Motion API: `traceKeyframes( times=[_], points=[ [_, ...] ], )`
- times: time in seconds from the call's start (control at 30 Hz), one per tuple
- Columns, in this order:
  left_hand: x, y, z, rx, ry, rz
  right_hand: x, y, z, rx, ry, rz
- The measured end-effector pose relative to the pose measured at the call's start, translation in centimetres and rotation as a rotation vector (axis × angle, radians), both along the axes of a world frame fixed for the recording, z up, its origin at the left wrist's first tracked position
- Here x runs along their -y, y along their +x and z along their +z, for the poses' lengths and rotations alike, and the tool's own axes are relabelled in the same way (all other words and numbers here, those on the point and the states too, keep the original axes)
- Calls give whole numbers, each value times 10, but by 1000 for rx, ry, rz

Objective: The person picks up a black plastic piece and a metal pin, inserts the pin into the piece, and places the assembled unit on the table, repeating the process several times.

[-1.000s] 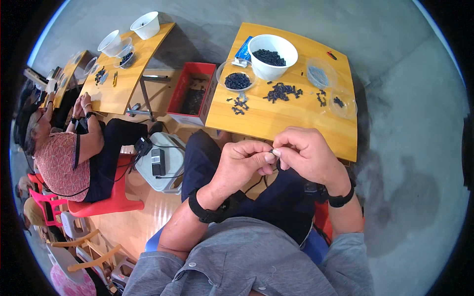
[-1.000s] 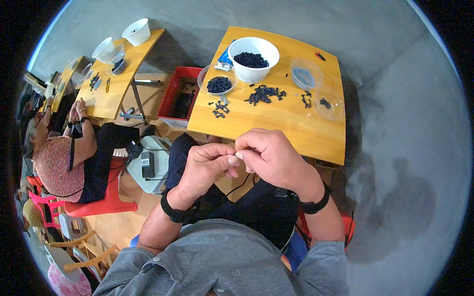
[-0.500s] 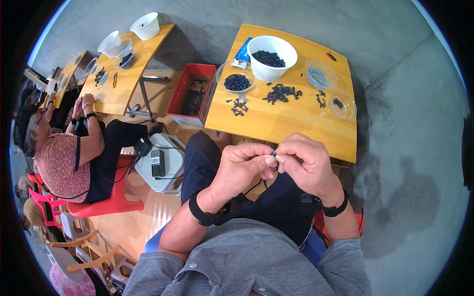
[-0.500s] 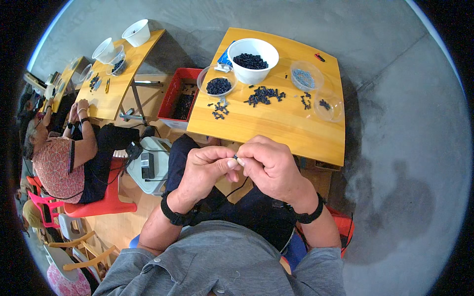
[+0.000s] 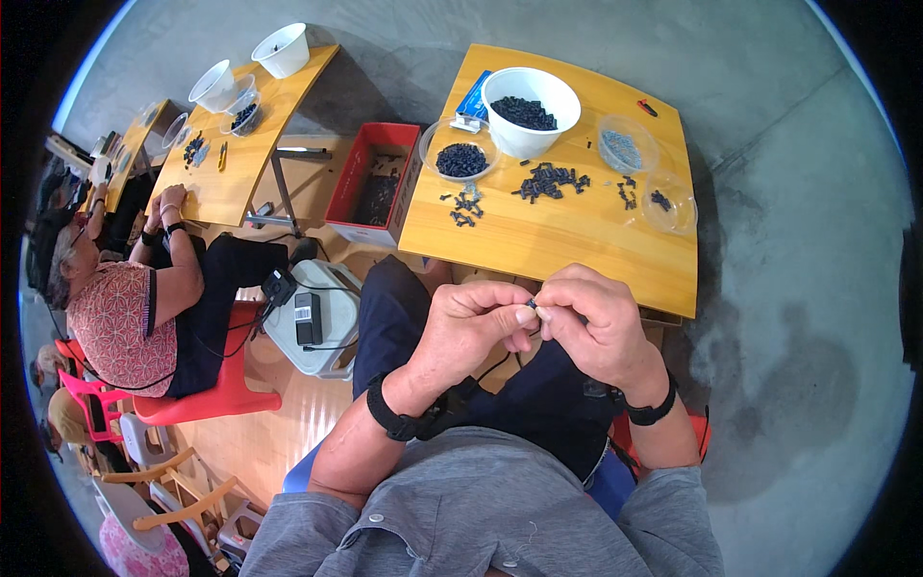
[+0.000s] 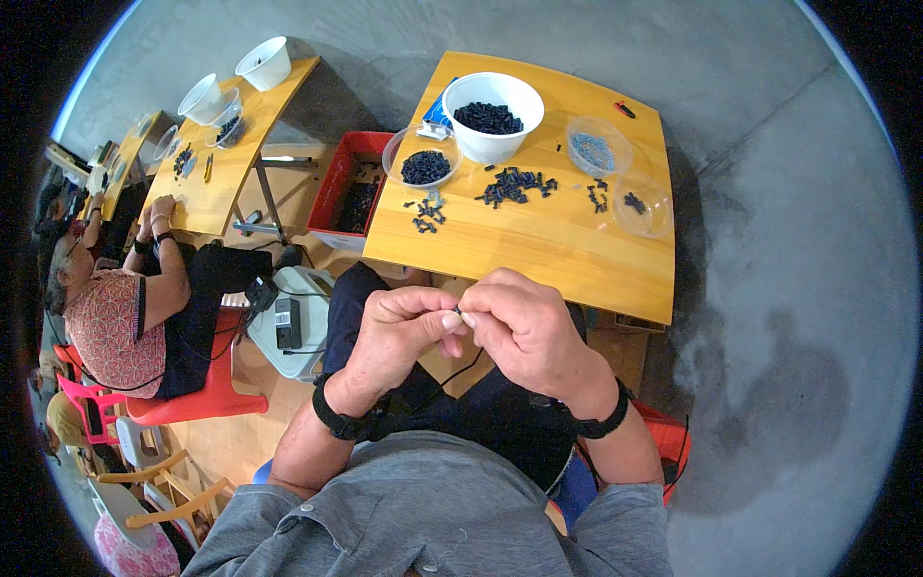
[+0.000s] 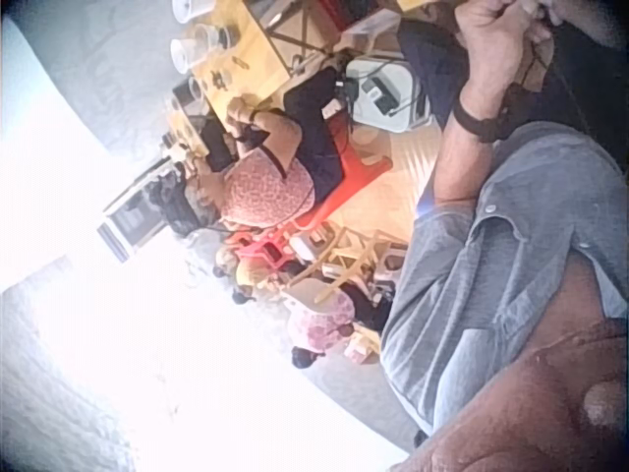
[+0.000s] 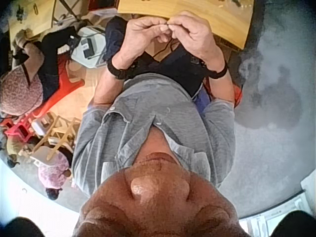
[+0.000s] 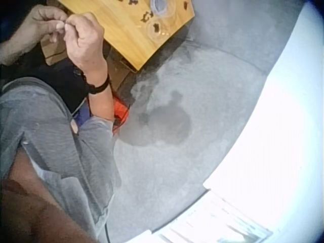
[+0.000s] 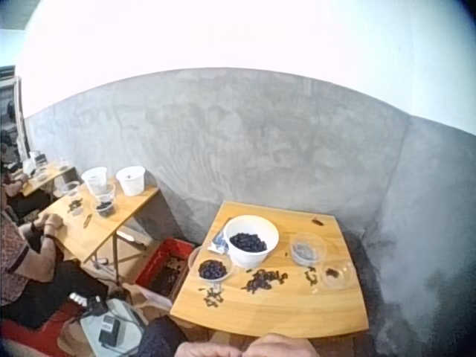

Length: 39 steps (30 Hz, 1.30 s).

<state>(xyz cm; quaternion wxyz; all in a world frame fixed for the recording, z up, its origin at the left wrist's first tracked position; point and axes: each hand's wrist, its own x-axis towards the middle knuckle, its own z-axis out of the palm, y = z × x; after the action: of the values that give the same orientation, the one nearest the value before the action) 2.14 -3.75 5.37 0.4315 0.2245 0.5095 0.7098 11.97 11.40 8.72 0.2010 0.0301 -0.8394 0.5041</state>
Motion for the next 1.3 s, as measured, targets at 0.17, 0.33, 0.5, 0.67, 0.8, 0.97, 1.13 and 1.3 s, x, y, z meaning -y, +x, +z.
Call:
traceKeyframes(
  times=[0.17,0.33,0.5,0.67,0.8,0.97,1.13,1.3],
  points=[
    [0,-1,-2,2,-1,-7,1,0,-1,19,12,-12],
    [-2,-4,-7,17,-24,-15,-1,-1,-3,2,53,-2],
    [-2,-2,-15,38,-72,-38,-3,1,-10,163,-24,62],
    [-8,-1,-16,26,-79,-109,-32,1,-26,474,-506,152],
    [-15,0,-13,94,-50,-109,-69,-28,-85,564,-500,-297],
    [-6,-4,-15,113,-69,-93,-124,-47,-160,414,32,-524],
    [-6,-9,-21,122,-70,-64,-125,-72,-161,357,222,-572],
    [-9,-12,-28,92,-88,-50,-106,-103,-154,291,295,-496]
  ],
)
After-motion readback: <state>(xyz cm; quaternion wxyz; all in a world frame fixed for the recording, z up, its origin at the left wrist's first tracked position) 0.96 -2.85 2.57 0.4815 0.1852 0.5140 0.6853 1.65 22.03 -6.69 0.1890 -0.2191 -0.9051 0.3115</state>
